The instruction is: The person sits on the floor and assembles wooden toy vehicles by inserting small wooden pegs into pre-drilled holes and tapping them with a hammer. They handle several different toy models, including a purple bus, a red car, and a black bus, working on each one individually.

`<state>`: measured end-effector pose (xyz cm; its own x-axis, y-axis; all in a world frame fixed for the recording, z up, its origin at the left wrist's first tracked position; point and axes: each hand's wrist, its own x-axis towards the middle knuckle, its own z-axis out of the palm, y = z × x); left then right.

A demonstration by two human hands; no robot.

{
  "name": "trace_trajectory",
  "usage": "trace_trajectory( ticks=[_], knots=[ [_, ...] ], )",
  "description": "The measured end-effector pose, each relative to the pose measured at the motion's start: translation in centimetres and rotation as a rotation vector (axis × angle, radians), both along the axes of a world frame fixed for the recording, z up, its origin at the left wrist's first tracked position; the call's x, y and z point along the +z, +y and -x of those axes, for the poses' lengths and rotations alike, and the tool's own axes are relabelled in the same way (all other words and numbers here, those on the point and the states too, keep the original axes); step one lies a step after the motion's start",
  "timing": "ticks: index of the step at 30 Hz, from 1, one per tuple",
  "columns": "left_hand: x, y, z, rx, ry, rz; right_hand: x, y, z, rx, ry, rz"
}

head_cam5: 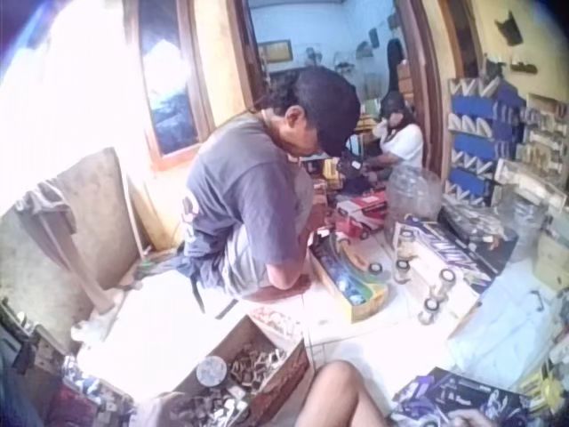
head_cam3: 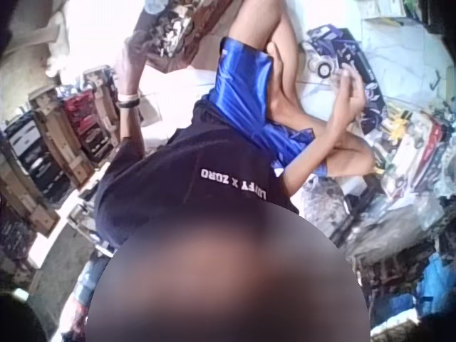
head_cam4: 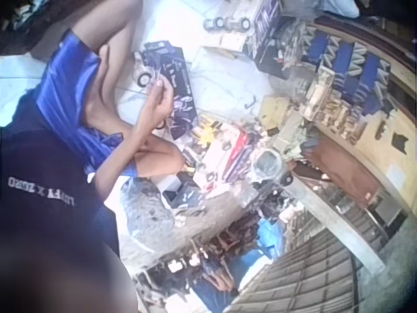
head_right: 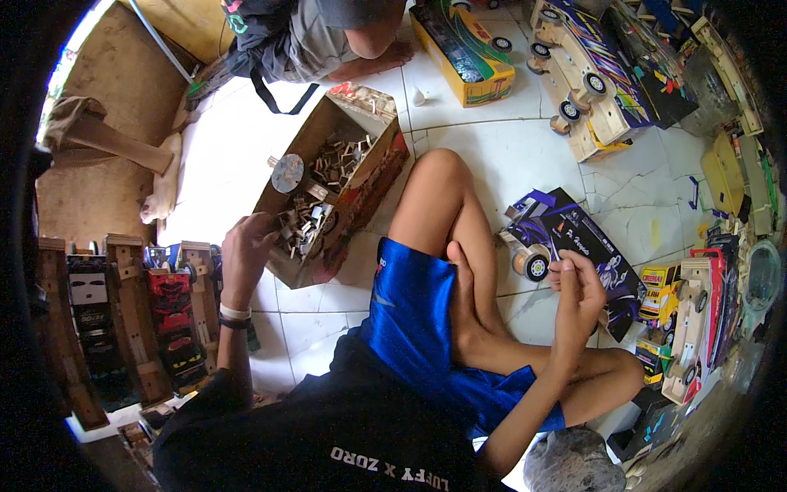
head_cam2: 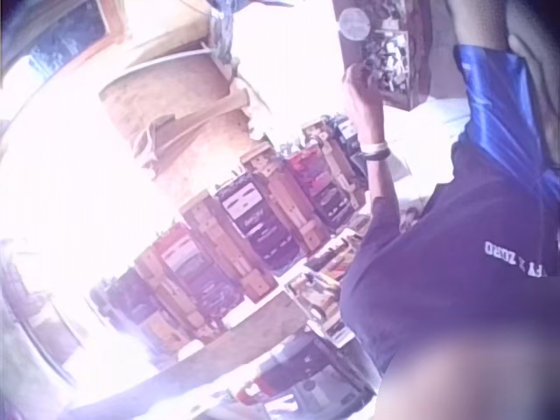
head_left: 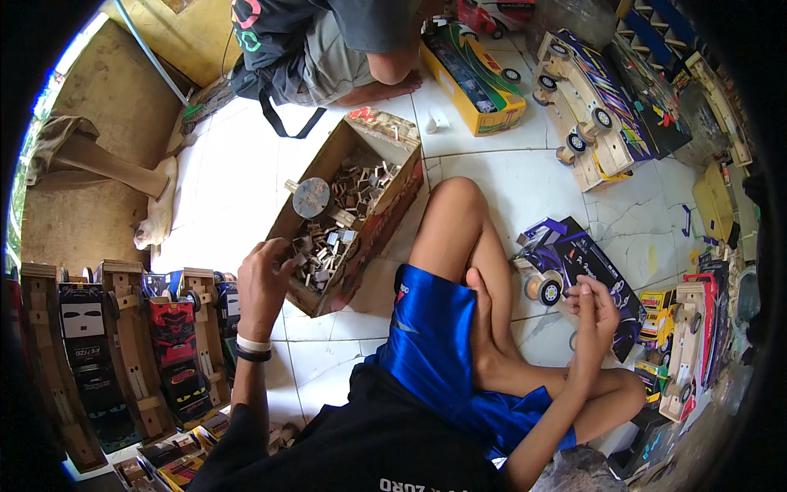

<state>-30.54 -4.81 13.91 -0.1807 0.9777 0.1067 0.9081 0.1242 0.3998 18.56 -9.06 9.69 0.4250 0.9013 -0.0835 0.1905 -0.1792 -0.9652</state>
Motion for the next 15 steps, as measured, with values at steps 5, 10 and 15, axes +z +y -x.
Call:
trace_trajectory(
  ticks=[5, 10, 15],
  knots=[
    [-3.7, 3.1, -0.3, -0.229, -0.078, 0.019, 1.3, -1.0, -1.0, -0.061, -0.023, -0.002],
    [-1.2, 5.5, -3.2, -0.309, 0.055, 0.181, 1.0, -2.6, -1.7, -0.085, -0.015, 0.016],
    [6.0, 5.6, -6.0, -0.382, -0.190, 0.128, 0.3, -4.1, -1.8, -0.186, 0.005, 0.025]
  ],
)
